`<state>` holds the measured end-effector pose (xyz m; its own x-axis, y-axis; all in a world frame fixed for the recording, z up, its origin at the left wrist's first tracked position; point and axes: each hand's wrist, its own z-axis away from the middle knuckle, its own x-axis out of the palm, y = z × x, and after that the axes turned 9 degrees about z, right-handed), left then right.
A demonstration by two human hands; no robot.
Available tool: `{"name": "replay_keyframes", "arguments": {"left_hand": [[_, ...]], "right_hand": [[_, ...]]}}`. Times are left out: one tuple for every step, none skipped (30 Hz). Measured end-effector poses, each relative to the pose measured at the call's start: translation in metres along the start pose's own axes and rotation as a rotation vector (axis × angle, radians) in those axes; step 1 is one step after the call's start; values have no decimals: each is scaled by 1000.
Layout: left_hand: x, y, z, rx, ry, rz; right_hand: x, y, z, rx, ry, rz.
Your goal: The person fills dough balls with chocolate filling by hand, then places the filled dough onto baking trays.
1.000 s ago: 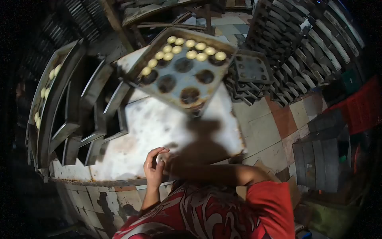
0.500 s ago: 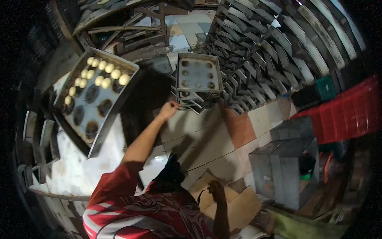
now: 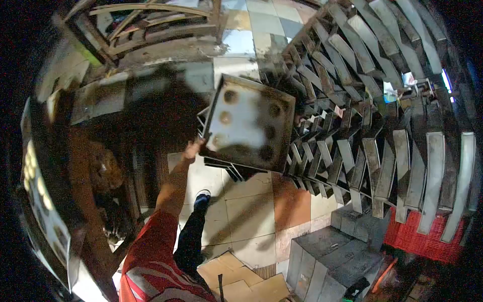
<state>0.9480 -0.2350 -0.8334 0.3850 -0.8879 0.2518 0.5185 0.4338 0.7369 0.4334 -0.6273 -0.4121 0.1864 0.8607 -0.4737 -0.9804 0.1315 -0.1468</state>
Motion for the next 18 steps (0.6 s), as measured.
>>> {"name": "replay_keyframes", "arguments": {"left_hand": [[11,2,-17,-266,-47,26],[14,-17,-26,-278,-58,26],[14,-31,-20,14,-402,376],[17,-34,-21,187,-554,540],[22,-34,-18,334,-738,724],[34,-30,-16,853,-854,476],[48,-4,14,936,-797,286],[63,27,47,1019,-734,97],[81,59,111,679,-532,25],[103,60,121,417,-227,-51],[124,64,124,153,81,-107],[145,110,181,176,133,-85],[162,160,249,201,190,-60],[162,166,274,232,188,-60],[156,169,299,263,195,-63],[151,187,346,304,124,70],[144,209,412,344,57,198],[137,233,477,358,97,109]], "right_hand": [[1,-9,-7,2,2,8],[1,-16,-11,7,3,13],[1,-21,-14,5,3,16],[0,-24,-17,1,1,20],[0,-28,-22,-7,-3,26],[-2,-32,-23,-20,-8,27],[-4,-32,-26,-37,-23,34],[-7,-33,-30,-59,-39,36],[-8,-35,-32,-83,-56,37],[-10,-36,-37,-114,-78,40],[-15,-37,-41,-150,-101,45],[-20,-34,-44,-179,-121,51],[-25,-30,-49,-210,-138,62],[-32,-27,-55,-250,-165,72],[-36,-22,-63,-285,-187,80],[-42,-14,-70,-318,-215,90],[-47,-7,-79,-353,-243,106],[-54,0,-87,-385,-269,127]]}}
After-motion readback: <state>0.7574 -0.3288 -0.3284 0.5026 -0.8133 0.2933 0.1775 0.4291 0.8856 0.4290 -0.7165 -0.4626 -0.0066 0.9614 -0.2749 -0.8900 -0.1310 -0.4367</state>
